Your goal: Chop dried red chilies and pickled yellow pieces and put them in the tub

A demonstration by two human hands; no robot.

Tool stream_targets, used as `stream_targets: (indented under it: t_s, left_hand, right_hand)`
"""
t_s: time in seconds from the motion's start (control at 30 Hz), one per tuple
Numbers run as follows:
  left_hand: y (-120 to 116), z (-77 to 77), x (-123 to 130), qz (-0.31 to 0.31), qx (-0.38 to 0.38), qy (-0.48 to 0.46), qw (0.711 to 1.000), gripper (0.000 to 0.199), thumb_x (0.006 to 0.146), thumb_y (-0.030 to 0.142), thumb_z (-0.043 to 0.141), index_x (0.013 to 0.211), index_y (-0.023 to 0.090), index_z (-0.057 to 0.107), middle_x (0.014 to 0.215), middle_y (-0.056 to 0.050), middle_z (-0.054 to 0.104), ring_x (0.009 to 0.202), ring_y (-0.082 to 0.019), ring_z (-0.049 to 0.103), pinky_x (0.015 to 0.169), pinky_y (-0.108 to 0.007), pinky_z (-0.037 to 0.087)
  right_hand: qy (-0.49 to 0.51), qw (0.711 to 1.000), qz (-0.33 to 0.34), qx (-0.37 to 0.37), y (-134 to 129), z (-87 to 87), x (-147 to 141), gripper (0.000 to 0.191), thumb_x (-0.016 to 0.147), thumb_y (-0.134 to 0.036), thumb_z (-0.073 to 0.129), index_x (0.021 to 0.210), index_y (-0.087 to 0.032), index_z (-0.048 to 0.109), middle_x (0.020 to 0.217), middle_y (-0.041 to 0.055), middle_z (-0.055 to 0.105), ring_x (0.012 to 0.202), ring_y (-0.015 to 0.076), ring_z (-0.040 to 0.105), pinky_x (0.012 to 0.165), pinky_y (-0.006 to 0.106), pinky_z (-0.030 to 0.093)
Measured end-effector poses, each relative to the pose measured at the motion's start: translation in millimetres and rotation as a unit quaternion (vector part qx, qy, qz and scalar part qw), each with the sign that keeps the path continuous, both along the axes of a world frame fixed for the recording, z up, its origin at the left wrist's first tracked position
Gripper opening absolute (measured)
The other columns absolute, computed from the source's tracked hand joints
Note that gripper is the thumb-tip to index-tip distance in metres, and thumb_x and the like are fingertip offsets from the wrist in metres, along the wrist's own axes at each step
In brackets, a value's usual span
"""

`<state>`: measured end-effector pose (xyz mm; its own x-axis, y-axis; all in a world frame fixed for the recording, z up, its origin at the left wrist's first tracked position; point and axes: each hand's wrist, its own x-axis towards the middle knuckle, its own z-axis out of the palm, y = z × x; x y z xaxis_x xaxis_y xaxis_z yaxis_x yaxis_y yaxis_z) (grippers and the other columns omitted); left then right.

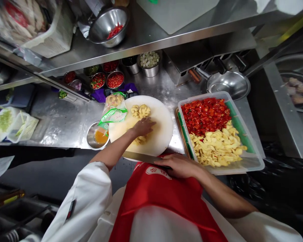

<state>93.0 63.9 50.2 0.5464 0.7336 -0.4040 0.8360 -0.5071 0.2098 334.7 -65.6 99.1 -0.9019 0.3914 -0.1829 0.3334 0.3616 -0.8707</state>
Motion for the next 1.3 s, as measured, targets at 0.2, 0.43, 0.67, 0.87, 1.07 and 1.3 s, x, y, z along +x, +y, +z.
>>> stream_targets:
  t_s: [0.2, 0.43, 0.67, 0.87, 1.07, 1.3]
  left_hand:
    - [-19.7, -2.0, 9.9, 0.092, -0.027, 0.013, 0.995, 0.043, 0.087, 0.018, 0.049, 0.128, 0.026, 0.060, 0.124, -0.013, 0.053, 0.096, -0.025, 0.064, 0.080, -0.037, 0.054]
    - [8.3, 20.0, -35.4, 0.263, 0.003, -0.231, 0.937, 0.025, 0.074, 0.012, 0.058, 0.095, 0.015, 0.070, 0.099, -0.007, 0.063, 0.090, -0.019, 0.062, 0.085, -0.031, 0.054]
    - [-57.2, 71.5, -123.7, 0.394, 0.145, -0.376, 0.826, 0.028, 0.082, 0.027, 0.061, 0.109, 0.020, 0.067, 0.110, -0.005, 0.060, 0.094, -0.017, 0.060, 0.083, -0.031, 0.055]
    - [-131.1, -3.2, -116.2, 0.369, 0.129, -0.172, 0.904, 0.045, 0.077, 0.018, 0.063, 0.122, 0.018, 0.064, 0.131, -0.014, 0.047, 0.119, -0.029, 0.052, 0.104, -0.044, 0.045]
    - [-151.3, -41.1, -112.5, 0.386, 0.117, -0.152, 0.902, 0.073, 0.074, 0.048, 0.075, 0.137, 0.019, 0.053, 0.142, -0.016, 0.043, 0.129, -0.036, 0.043, 0.107, -0.051, 0.039]
    - [-145.5, -29.8, -133.9, 0.448, 0.073, -0.300, 0.839, 0.035, 0.094, 0.044, 0.047, 0.116, 0.020, 0.061, 0.114, -0.010, 0.065, 0.102, -0.022, 0.061, 0.092, -0.036, 0.050]
  right_hand:
    - [-0.024, 1.000, -0.005, 0.000, -5.9, -4.3, -5.4, 0.059, 0.085, -0.016, 0.054, 0.142, -0.028, 0.055, 0.136, 0.0038, 0.062, 0.121, 0.0245, 0.061, 0.102, 0.034, 0.047]
    - [-0.015, 0.997, -0.067, -0.046, -11.9, -18.6, -21.7, 0.063, 0.078, -0.012, 0.052, 0.141, -0.022, 0.056, 0.138, 0.0054, 0.060, 0.125, 0.0252, 0.058, 0.109, 0.039, 0.043]
    - [-0.017, 0.970, -0.208, -0.128, -4.3, -23.0, -26.6, 0.054, 0.086, -0.029, 0.054, 0.139, -0.019, 0.058, 0.123, 0.0054, 0.070, 0.107, 0.0236, 0.068, 0.094, 0.035, 0.053]
    - [-0.069, 0.943, -0.253, -0.207, 1.4, -23.3, -21.2, 0.064, 0.086, -0.032, 0.053, 0.147, -0.017, 0.048, 0.088, 0.0002, 0.074, 0.045, 0.0090, 0.054, 0.046, 0.021, 0.047]
    - [-0.074, 0.951, -0.241, -0.180, -2.1, -12.4, -14.7, 0.060, 0.084, -0.032, 0.057, 0.142, -0.019, 0.055, 0.105, 0.0045, 0.073, 0.065, 0.0132, 0.066, 0.059, 0.022, 0.054]
    - [-0.087, 0.956, -0.231, -0.156, -9.8, -11.7, -10.6, 0.057, 0.085, -0.030, 0.057, 0.141, -0.019, 0.056, 0.110, 0.0045, 0.073, 0.092, 0.0190, 0.071, 0.082, 0.030, 0.058]
